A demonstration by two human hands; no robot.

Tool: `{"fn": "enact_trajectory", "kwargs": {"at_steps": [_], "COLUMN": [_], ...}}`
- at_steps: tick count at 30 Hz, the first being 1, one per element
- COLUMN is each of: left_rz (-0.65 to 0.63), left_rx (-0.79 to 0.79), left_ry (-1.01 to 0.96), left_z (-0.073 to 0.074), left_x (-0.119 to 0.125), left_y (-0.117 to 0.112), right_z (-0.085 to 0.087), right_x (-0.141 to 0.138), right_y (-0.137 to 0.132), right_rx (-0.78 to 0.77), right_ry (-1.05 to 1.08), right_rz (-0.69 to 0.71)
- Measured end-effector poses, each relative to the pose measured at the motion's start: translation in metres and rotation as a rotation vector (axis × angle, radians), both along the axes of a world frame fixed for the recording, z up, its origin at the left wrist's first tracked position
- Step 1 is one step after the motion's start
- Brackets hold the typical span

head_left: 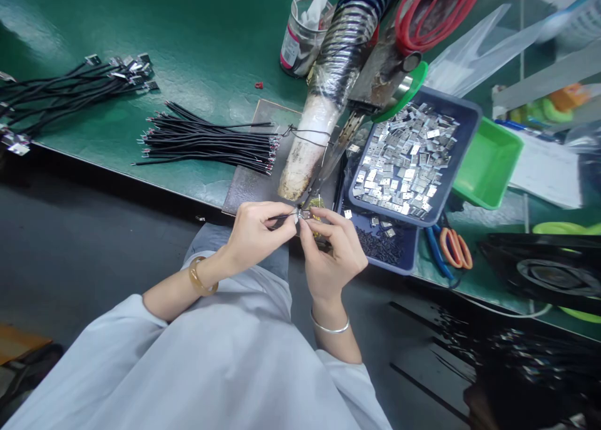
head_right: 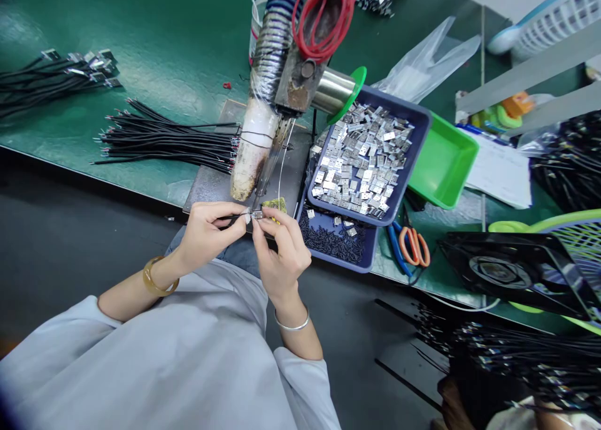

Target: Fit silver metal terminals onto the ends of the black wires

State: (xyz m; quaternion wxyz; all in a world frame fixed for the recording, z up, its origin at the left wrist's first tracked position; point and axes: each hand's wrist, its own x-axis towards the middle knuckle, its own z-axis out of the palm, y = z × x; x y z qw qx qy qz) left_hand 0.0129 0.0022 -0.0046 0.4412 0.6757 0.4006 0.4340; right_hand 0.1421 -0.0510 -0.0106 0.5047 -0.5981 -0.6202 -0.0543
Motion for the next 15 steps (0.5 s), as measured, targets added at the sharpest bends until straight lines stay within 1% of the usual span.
{"fn": "enact_trajectory", "kwargs": {"at_steps": [2,5,8,12,15], "left_rz": [0.001,-0.004,-0.042,-0.085,-0.083], "left_rx": [0.016,-0.009,-0.102,-0.257,-0.302], "left_ry": [0.0,-0.005,-0.006,-0.043,-0.078], "left_z": [0.003,0.006,0.005,0.0,-0.001], "left_x": [0.0,0.0,-0.002,-0.003,-0.002], "left_y": [0.001,0.003,0.003,0.002,0.002], "right_z": [0.002,0.002,-0.001,-0.003,-0.001], "right_x": [-0.001,-0.003,-0.002,0.001,0.002], "right_y": [0.001,-0.001,-0.005,-0.009,-0.009], "right_rx": [0.009,0.015,0.027,0.025,0.013], "right_ry": [0.001,-0.003,-0.008,-0.055,-0.064], "right_rz": [-0.004,0.009,0.033,0.049,0.048]}}
